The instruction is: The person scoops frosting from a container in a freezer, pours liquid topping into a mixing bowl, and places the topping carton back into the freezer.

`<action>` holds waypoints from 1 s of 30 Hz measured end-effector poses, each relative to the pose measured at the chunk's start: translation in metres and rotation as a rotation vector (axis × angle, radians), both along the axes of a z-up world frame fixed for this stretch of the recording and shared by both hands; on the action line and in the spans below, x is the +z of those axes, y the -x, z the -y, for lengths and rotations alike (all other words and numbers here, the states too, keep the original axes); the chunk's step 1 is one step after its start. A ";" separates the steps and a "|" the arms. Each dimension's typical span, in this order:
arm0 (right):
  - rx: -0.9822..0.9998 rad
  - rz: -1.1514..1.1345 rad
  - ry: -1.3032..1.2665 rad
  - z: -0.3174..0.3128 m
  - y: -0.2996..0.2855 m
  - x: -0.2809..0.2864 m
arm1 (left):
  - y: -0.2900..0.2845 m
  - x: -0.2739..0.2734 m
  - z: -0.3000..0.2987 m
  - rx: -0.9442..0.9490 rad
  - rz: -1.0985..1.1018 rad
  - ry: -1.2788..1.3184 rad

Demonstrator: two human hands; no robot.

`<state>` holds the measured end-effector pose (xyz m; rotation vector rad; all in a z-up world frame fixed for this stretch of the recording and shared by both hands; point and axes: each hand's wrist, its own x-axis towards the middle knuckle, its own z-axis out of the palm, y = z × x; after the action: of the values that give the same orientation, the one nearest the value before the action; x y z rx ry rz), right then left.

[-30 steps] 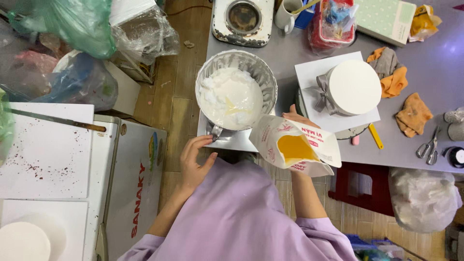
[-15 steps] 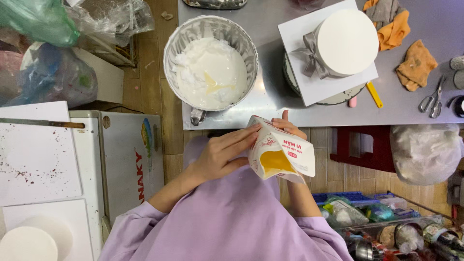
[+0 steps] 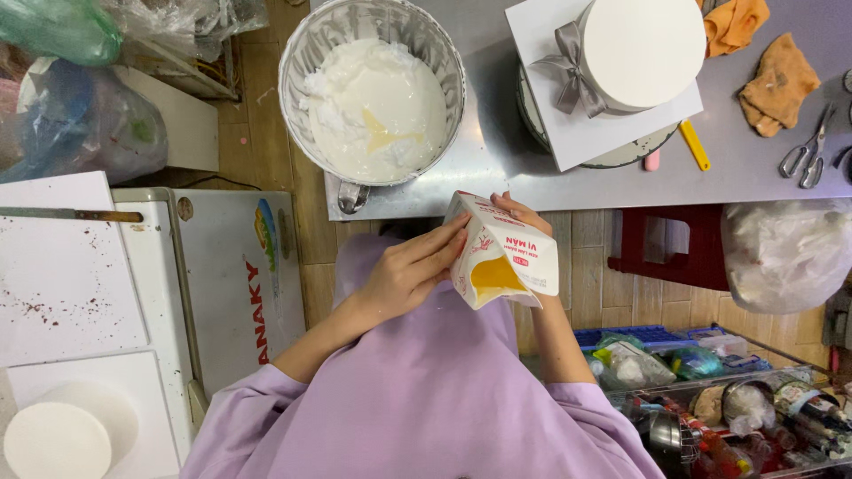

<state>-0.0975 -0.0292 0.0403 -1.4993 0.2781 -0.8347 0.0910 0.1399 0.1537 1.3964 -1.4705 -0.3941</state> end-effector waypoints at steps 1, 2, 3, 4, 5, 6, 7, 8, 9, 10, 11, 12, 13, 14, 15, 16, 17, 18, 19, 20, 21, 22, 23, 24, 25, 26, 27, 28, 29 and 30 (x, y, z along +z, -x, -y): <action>0.004 -0.001 0.000 0.000 0.001 -0.001 | 0.002 -0.002 0.000 0.022 -0.023 -0.029; 0.020 0.003 0.024 -0.001 0.001 0.000 | 0.004 -0.004 0.000 0.026 -0.024 -0.029; 0.034 0.008 0.047 -0.001 0.001 0.003 | 0.006 -0.005 0.000 0.044 -0.033 -0.064; 0.037 0.006 0.046 -0.004 0.003 0.010 | 0.007 -0.006 -0.001 0.061 -0.043 -0.098; 0.000 -0.103 0.000 -0.007 0.005 0.019 | 0.009 -0.006 -0.001 0.065 -0.043 -0.098; -0.038 -0.212 -0.046 -0.008 0.006 0.028 | 0.012 -0.006 -0.002 0.102 -0.090 -0.117; -0.027 -0.210 -0.043 -0.003 0.004 0.040 | 0.013 -0.007 -0.003 0.146 -0.135 -0.132; -0.076 -0.356 0.196 0.004 0.003 0.054 | 0.013 -0.010 -0.003 0.156 -0.133 -0.129; -0.124 -0.492 0.442 0.012 0.000 0.069 | 0.012 -0.013 -0.002 0.185 -0.197 -0.379; -0.114 -0.482 0.450 0.018 -0.003 0.084 | 0.009 -0.018 -0.003 0.206 -0.263 -0.630; -0.132 -0.620 0.543 0.022 -0.005 0.098 | 0.006 -0.025 -0.006 0.220 -0.263 -0.627; -0.152 -0.757 0.636 0.025 -0.008 0.112 | 0.001 -0.033 -0.009 0.199 -0.309 -0.591; -0.145 -0.748 0.643 0.030 -0.012 0.124 | -0.003 -0.043 -0.012 0.175 -0.354 -0.552; -0.144 -0.831 0.720 0.034 -0.016 0.135 | -0.009 -0.054 -0.015 0.186 -0.352 -0.546; -0.143 -0.919 0.796 0.037 -0.018 0.146 | -0.013 -0.064 -0.020 0.184 -0.321 -0.584; -0.134 -0.915 0.802 0.040 -0.021 0.154 | -0.017 -0.076 -0.026 0.181 -0.291 -0.622; -0.126 -0.978 0.827 0.044 -0.023 0.161 | -0.021 -0.086 -0.031 0.190 -0.295 -0.619; -0.118 -1.041 0.851 0.047 -0.026 0.166 | -0.025 -0.097 -0.037 0.180 -0.236 -0.615; -0.114 -1.035 0.858 0.050 -0.030 0.169 | -0.030 -0.106 -0.041 0.169 -0.173 -0.610; -0.113 -1.048 0.920 0.054 -0.032 0.172 | -0.033 -0.113 -0.043 0.177 -0.174 -0.606; -0.111 -1.062 0.980 0.057 -0.034 0.174 | -0.035 -0.119 -0.046 0.178 -0.128 -0.625; -0.106 -1.057 0.986 0.060 -0.036 0.176 | -0.037 -0.122 -0.049 0.178 -0.083 -0.644; -0.110 -1.067 1.020 0.063 -0.038 0.176 | -0.039 -0.124 -0.052 0.185 -0.085 -0.643; -0.115 -1.076 1.054 0.065 -0.041 0.177 | -0.040 -0.125 -0.054 0.179 -0.100 -0.654; -0.112 -1.073 1.059 0.066 -0.042 0.178 | -0.042 -0.125 -0.056 0.171 -0.116 -0.664; -0.115 -1.069 1.072 0.067 -0.044 0.180 | -0.043 -0.125 -0.057 0.176 -0.117 -0.661; -0.117 -1.065 1.084 0.067 -0.046 0.182 | -0.043 -0.124 -0.059 0.184 -0.127 -0.647; -0.115 -1.062 1.089 0.068 -0.047 0.184 | -0.044 -0.122 -0.060 0.192 -0.138 -0.633; -0.116 -1.078 1.113 0.067 -0.049 0.186 | -0.044 -0.121 -0.061 0.197 -0.140 -0.631; -0.117 -1.094 1.137 0.067 -0.051 0.187 | -0.044 -0.120 -0.061 0.209 -0.147 -0.629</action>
<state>-0.0463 -0.0959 0.2278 -2.9671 0.7686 -0.0936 0.1351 0.2008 0.0335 1.9452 -1.1044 -0.8553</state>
